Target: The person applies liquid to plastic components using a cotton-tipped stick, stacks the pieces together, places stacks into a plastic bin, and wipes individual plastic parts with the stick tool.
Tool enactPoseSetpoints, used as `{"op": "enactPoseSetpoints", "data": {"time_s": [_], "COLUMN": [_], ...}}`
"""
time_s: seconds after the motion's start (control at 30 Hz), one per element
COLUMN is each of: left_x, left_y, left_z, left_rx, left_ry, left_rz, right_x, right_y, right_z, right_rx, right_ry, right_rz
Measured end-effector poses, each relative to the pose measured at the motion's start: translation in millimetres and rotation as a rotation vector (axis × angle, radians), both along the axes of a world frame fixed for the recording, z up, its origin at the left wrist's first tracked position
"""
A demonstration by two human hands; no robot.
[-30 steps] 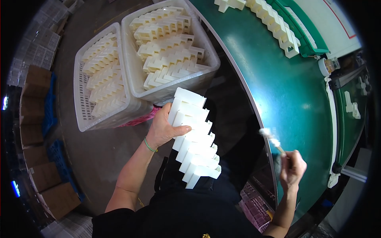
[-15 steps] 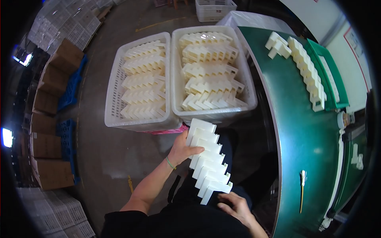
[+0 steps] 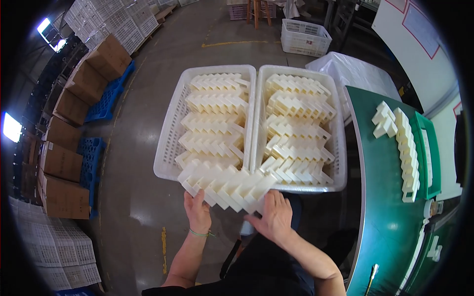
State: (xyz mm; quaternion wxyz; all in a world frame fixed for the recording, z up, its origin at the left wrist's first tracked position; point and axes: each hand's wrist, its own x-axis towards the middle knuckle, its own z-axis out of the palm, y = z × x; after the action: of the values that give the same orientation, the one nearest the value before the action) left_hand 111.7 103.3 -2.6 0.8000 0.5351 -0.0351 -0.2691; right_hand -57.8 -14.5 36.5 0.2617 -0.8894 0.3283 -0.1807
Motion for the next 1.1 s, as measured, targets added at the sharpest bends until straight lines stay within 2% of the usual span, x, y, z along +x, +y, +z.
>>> {"op": "enactPoseSetpoints", "data": {"time_s": [0.1,0.23,0.4,0.53,0.6,0.73,0.83,0.87,0.9,0.97,1.0,1.03,1.07,1.1], "left_x": [50,134,220,250,258,276,283,285,296,310,313,305,301,297], "left_y": [-25,-54,-86,-119,-132,-146,-147,-144,-133,-127,-128,-132,-137,-143], "left_z": [4,-19,-56,-75,-83,-112,-137,-148,-175,-193,-193,-176,-169,-174], "left_rx": [0.052,0.021,0.228,0.280,0.335,0.277,0.262,0.245,0.269,0.187,0.214,0.264,0.299,0.277], "left_ry": [0.014,0.042,0.145,0.177,0.174,0.165,0.120,0.077,-0.074,0.006,0.016,0.008,0.029,0.035], "left_rz": [0.030,0.025,-0.074,-0.099,-0.067,-0.101,0.010,-0.004,-0.019,-0.075,-0.068,-0.015,0.045,0.128], "right_x": [58,138,211,238,248,264,271,270,267,270,271,280,278,265], "right_y": [-40,-79,-114,-134,-144,-159,-164,-165,-167,-159,-159,-159,-156,-155], "right_z": [-14,-28,-46,-65,-75,-92,-108,-106,-105,-130,-132,-147,-135,-118], "right_rx": [-0.023,0.014,0.090,0.195,0.177,0.119,0.067,0.194,0.308,0.047,0.073,0.027,-0.079,-0.096], "right_ry": [0.027,0.124,0.270,0.346,0.354,0.400,0.417,0.335,0.256,0.257,0.232,0.366,0.476,0.459], "right_rz": [0.014,0.049,0.058,0.005,0.000,-0.007,-0.017,0.001,-0.012,-0.058,-0.077,-0.070,-0.088,-0.070]}}
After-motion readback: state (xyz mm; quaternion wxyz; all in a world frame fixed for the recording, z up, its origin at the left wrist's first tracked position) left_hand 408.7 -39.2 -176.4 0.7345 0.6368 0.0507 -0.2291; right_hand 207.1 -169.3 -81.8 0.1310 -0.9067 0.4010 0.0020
